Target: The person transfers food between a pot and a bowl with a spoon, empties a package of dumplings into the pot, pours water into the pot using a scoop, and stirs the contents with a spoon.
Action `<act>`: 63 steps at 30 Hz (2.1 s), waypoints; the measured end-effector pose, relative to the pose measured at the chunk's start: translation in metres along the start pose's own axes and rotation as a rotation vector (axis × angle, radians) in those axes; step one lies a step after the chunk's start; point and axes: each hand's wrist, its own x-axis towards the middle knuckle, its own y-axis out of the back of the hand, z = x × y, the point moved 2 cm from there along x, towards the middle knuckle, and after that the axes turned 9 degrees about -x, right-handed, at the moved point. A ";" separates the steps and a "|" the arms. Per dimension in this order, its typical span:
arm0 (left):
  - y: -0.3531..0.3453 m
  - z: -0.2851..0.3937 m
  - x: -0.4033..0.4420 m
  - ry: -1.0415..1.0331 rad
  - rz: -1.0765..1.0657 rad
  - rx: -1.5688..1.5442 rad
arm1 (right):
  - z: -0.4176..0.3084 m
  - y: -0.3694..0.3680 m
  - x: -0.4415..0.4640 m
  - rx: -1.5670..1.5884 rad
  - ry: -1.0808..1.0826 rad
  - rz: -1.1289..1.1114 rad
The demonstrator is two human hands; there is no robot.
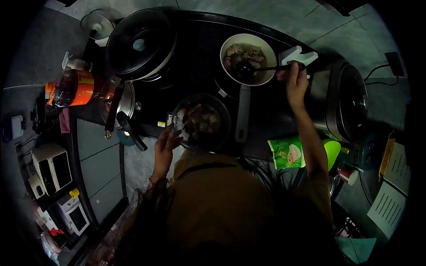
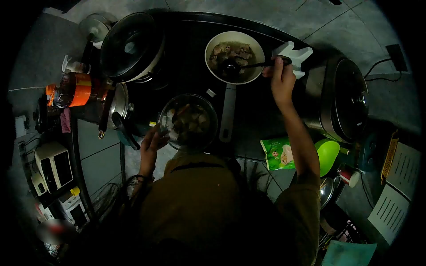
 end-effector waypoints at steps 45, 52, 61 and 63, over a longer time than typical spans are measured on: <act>0.082 -0.114 0.053 0.190 -0.668 -0.136 | -0.043 -0.113 -0.256 -0.497 -0.062 -0.247; 0.059 -0.074 0.018 0.540 -0.313 -0.397 | -0.026 -0.094 -0.275 -0.138 -0.220 -0.195; 0.066 -0.079 0.014 0.399 -0.381 -0.428 | -0.041 -0.070 -0.273 -0.615 0.497 -0.380; 0.073 -0.076 0.013 0.328 -0.330 -0.323 | -0.039 -0.072 -0.271 -0.851 0.648 -0.344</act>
